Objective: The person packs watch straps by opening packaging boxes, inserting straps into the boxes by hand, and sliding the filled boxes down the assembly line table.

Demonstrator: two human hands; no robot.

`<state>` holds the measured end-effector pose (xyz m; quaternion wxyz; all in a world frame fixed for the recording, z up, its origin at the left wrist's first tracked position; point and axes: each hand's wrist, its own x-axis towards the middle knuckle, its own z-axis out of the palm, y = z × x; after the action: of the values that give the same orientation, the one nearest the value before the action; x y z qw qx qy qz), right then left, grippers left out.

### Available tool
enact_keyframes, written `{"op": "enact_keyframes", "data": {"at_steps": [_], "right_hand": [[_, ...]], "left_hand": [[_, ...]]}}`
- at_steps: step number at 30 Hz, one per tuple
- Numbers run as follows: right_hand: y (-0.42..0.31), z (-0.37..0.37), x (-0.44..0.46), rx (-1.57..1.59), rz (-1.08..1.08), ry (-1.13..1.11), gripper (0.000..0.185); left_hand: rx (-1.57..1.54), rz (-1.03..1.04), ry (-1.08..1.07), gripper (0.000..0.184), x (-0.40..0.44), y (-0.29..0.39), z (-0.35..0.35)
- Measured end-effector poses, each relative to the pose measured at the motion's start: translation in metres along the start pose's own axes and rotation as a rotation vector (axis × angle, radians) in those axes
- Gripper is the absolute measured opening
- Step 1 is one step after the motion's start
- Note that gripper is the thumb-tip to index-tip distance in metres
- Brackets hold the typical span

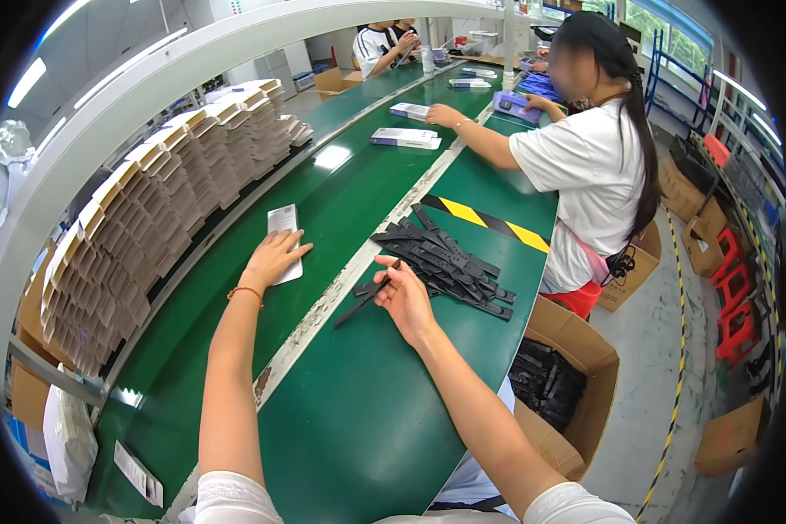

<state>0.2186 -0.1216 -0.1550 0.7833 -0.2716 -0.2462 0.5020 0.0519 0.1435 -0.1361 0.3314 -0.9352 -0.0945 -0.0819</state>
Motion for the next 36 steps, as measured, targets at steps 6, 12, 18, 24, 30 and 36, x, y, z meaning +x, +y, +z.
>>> {"op": "enact_keyframes", "data": {"at_steps": [6, 12, 18, 24, 30, 36], "right_hand": [[-0.004, 0.003, 0.001, -0.038, -0.093, 0.034, 0.038], [-0.033, 0.046, -0.033, -0.035, -0.388, -0.031, 0.033], [-0.096, 0.130, -0.057, -0.277, -0.691, -0.319, 0.036], [-0.124, 0.184, -0.063, -0.608, -0.773, -0.529, 0.035], [-0.116, 0.219, -0.061, -1.096, -0.814, -0.593, 0.044], [-0.122, 0.198, -0.046, -1.046, -0.832, -0.366, 0.047]], "left_hand": [[-0.017, 0.202, -0.094, 0.046, -0.021, -0.021, -0.041], [-0.379, -0.233, 0.260, 0.065, -0.048, 0.005, -0.127], [-0.572, -0.390, 0.359, 0.059, -0.063, 0.050, -0.214], [-0.735, -0.385, 0.383, 0.055, -0.074, 0.071, -0.268], [-1.075, -0.443, 0.396, 0.051, -0.081, 0.067, -0.297], [-1.204, -0.506, 0.373, 0.050, -0.097, 0.050, -0.311]]}}
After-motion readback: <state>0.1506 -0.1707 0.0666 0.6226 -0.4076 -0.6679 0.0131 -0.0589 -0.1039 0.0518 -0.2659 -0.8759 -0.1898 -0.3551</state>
